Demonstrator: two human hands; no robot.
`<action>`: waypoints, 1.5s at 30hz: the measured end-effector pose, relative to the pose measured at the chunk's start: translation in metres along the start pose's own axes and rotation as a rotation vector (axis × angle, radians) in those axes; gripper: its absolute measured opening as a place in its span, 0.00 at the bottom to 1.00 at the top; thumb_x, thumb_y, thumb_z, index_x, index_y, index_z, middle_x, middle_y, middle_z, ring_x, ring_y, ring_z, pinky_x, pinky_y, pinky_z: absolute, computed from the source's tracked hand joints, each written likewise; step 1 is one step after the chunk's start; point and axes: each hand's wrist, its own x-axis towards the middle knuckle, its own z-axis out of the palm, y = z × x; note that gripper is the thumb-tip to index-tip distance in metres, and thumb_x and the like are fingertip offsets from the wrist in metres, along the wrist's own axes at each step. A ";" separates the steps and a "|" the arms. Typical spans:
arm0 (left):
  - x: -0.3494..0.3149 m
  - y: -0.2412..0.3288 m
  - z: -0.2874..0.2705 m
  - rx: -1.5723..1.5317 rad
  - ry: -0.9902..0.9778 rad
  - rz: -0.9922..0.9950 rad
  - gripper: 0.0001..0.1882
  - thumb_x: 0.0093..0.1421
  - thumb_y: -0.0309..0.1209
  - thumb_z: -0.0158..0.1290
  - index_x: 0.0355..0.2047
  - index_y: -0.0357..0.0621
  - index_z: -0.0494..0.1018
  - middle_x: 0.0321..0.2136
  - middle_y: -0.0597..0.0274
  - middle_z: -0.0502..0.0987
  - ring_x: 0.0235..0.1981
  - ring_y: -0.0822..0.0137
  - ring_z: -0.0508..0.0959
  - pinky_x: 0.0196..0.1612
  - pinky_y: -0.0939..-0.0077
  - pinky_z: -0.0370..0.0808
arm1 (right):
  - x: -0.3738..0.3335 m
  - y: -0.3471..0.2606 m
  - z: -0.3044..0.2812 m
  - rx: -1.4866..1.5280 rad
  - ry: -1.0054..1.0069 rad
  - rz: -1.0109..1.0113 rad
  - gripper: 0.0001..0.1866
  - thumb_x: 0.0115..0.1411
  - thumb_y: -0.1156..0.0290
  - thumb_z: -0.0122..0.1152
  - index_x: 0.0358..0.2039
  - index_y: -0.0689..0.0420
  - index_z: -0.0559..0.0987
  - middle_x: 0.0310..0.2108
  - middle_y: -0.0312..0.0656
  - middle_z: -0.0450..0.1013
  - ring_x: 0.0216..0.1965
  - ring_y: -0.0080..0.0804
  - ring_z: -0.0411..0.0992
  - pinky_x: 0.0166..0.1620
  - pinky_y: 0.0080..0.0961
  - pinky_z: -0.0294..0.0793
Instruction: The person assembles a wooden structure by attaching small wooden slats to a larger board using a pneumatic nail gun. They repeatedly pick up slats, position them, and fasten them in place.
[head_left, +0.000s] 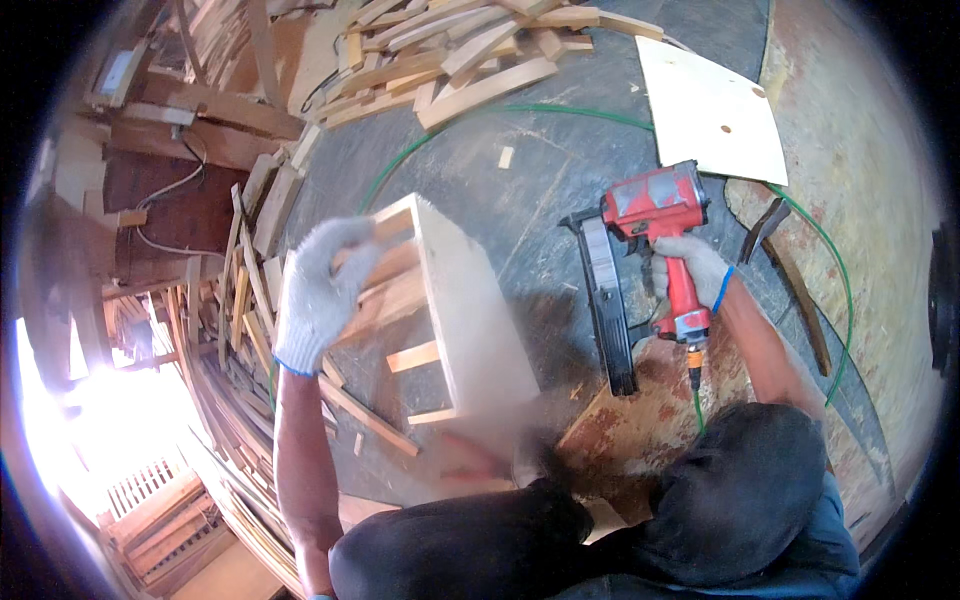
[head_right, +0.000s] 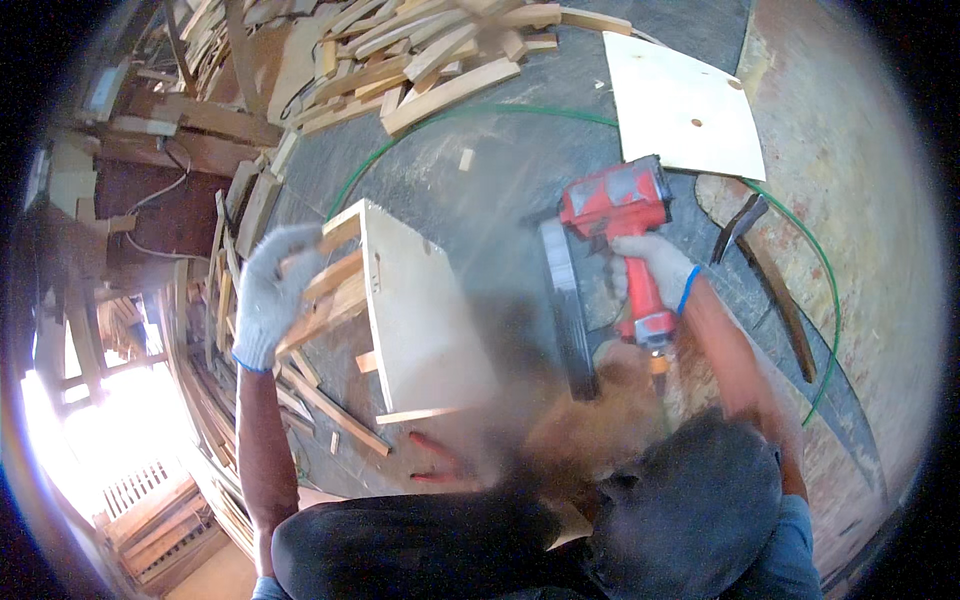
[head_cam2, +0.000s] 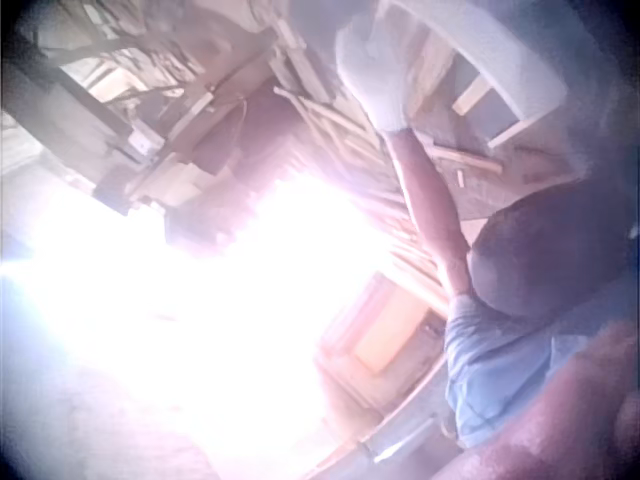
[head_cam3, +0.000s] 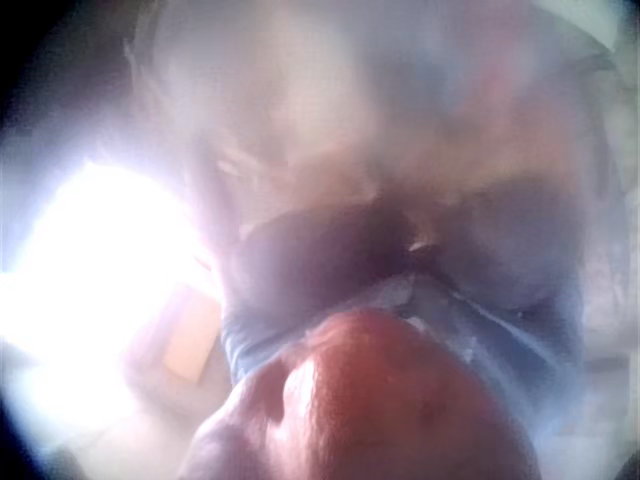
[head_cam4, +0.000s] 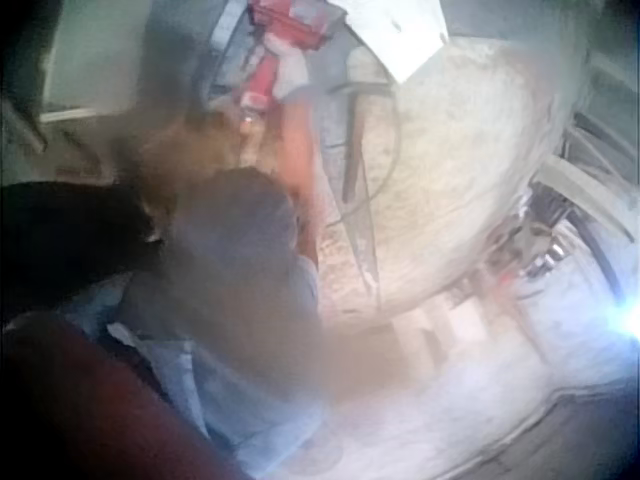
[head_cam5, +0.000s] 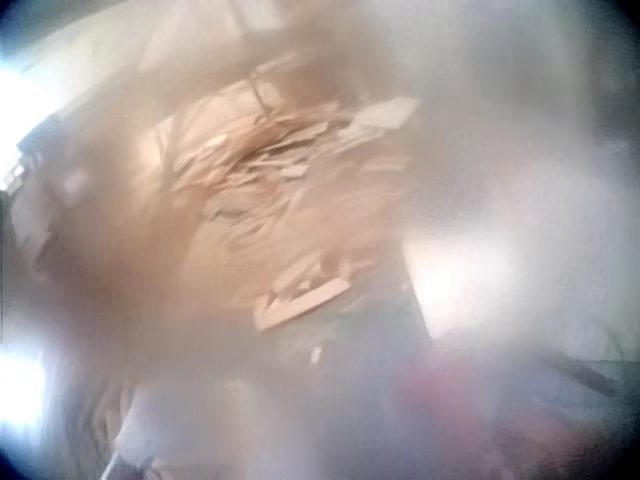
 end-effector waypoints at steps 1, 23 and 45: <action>0.020 0.004 -0.003 0.001 0.036 -0.021 0.19 0.63 0.32 0.60 0.52 0.38 0.79 0.49 0.56 0.83 0.51 0.64 0.81 0.56 0.68 0.76 | 0.002 0.001 0.003 -0.092 0.043 -0.035 0.11 0.67 0.66 0.59 0.46 0.56 0.75 0.23 0.38 0.72 0.21 0.32 0.73 0.26 0.32 0.76; 0.280 -0.027 0.193 0.633 -0.272 0.011 0.20 0.61 0.34 0.57 0.51 0.37 0.78 0.44 0.41 0.82 0.49 0.48 0.83 0.52 0.54 0.80 | 0.011 0.000 0.018 -0.796 0.353 -0.241 0.17 0.59 0.63 0.68 0.29 0.69 0.84 0.26 0.47 0.81 0.26 0.33 0.80 0.35 0.35 0.80; -0.013 0.028 -0.091 -1.207 0.246 0.128 0.37 0.71 0.54 0.49 0.67 0.36 0.64 0.53 0.49 0.77 0.50 0.55 0.80 0.55 0.56 0.76 | 0.010 0.005 0.008 0.058 0.011 0.027 0.06 0.67 0.66 0.61 0.36 0.52 0.73 0.22 0.34 0.70 0.19 0.28 0.69 0.23 0.28 0.71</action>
